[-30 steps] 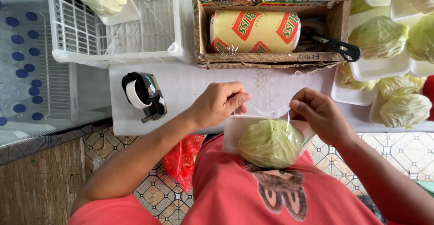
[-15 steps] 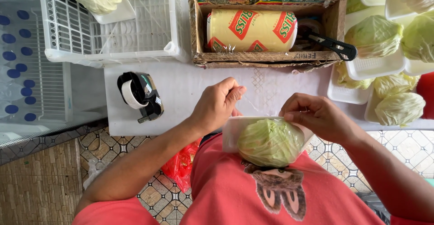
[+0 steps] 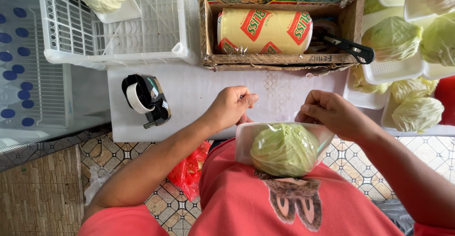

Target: The person is packaging cabbages by placing them on foam trays, wrapping them in plastic film, and sealing the film with tape.

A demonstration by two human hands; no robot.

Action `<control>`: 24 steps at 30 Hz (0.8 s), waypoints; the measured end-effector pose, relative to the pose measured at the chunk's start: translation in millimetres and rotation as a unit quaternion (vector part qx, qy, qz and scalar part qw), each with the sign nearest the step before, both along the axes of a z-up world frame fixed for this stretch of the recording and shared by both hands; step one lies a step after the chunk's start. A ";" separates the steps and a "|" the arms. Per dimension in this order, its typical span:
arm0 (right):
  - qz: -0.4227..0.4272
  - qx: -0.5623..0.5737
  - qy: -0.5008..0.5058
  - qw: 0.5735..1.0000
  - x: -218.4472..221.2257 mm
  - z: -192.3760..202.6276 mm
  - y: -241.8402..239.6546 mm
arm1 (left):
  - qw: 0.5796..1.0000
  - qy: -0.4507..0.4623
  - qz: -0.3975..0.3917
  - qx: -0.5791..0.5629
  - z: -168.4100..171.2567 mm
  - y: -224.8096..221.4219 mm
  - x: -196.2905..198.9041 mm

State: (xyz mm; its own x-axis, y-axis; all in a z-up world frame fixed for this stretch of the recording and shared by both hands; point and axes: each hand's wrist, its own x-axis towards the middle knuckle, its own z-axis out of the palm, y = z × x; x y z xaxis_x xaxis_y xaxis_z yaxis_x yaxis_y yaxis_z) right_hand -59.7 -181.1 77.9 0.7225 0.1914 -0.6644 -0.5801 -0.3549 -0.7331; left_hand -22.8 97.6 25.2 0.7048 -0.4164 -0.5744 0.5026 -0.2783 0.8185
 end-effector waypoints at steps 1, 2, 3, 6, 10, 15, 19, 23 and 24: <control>0.001 -0.001 0.000 1.000 2.3 1.3 0.8 | 1.000 0.000 0.001 -0.001 0.2 -0.3 0.6; 0.007 0.032 0.033 0.999 4.7 2.6 1.9 | 0.999 0.036 0.000 -0.009 0.7 -0.4 1.5; 0.014 0.064 0.065 0.996 7.1 4.0 2.7 | 0.997 0.073 0.000 -0.016 1.2 -0.6 2.4; 0.051 0.108 0.092 0.989 15.0 -13.6 -4.4 | 0.987 0.149 -0.040 -0.048 -37.1 -1.2 -0.3; 0.073 0.169 0.077 0.980 7.3 -84.9 -22.3 | 0.955 0.253 -0.027 -0.151 -85.8 -0.1 -9.0; 0.066 0.255 0.091 0.960 5.8 -86.7 -9.0 | 0.921 0.336 -0.065 -0.183 -60.9 -2.6 -19.5; 0.054 0.273 0.097 0.956 -1.2 -65.0 9.4 | 0.926 0.313 -0.121 -0.175 -105.8 -1.9 -20.7; -0.002 0.363 0.119 0.924 -10.9 -61.1 25.7 | 0.913 0.329 -0.152 -0.184 -87.2 -1.4 -21.1; -0.032 0.411 0.126 0.902 -14.1 -60.5 29.9 | 0.906 0.347 -0.135 -0.199 -73.3 0.1 -22.4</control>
